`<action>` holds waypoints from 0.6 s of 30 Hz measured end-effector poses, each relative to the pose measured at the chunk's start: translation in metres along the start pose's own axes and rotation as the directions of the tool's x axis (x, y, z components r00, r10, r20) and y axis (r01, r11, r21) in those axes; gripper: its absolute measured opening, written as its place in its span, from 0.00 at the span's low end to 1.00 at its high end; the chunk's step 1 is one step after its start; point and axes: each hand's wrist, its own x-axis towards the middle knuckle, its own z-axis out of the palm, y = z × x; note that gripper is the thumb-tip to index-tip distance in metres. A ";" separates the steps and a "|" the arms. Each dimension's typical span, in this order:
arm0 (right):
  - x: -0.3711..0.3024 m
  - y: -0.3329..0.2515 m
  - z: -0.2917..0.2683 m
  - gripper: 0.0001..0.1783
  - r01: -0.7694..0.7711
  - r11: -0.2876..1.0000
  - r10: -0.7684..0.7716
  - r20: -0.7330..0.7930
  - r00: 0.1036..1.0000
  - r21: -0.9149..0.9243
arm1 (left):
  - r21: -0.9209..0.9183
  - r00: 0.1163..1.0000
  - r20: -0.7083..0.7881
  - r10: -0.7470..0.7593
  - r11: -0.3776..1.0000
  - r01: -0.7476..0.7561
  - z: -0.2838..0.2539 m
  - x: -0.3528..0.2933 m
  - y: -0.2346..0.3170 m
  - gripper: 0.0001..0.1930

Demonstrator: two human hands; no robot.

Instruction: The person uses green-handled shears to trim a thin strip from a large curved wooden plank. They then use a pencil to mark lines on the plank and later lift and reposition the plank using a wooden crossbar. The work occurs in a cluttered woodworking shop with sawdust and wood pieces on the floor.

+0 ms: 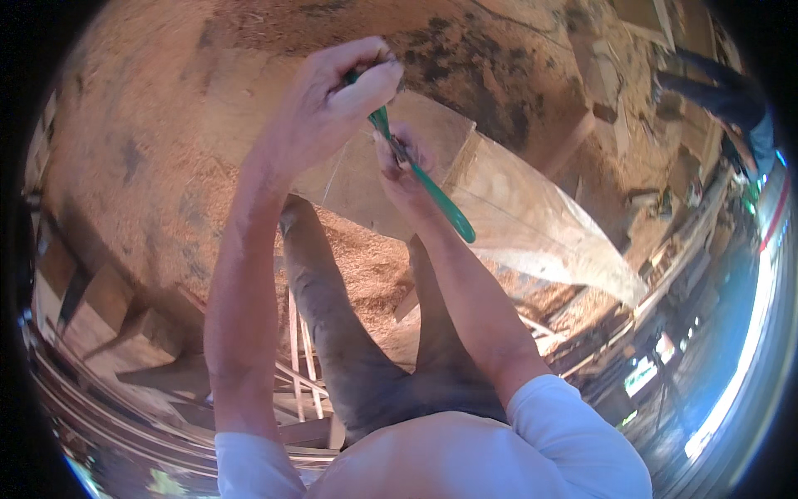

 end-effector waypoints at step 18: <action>0.013 0.024 0.020 0.09 0.115 0.935 -0.262 -0.437 0.860 -0.335 | -0.175 0.867 0.496 0.055 0.984 0.038 0.011 0.090 -0.025 0.21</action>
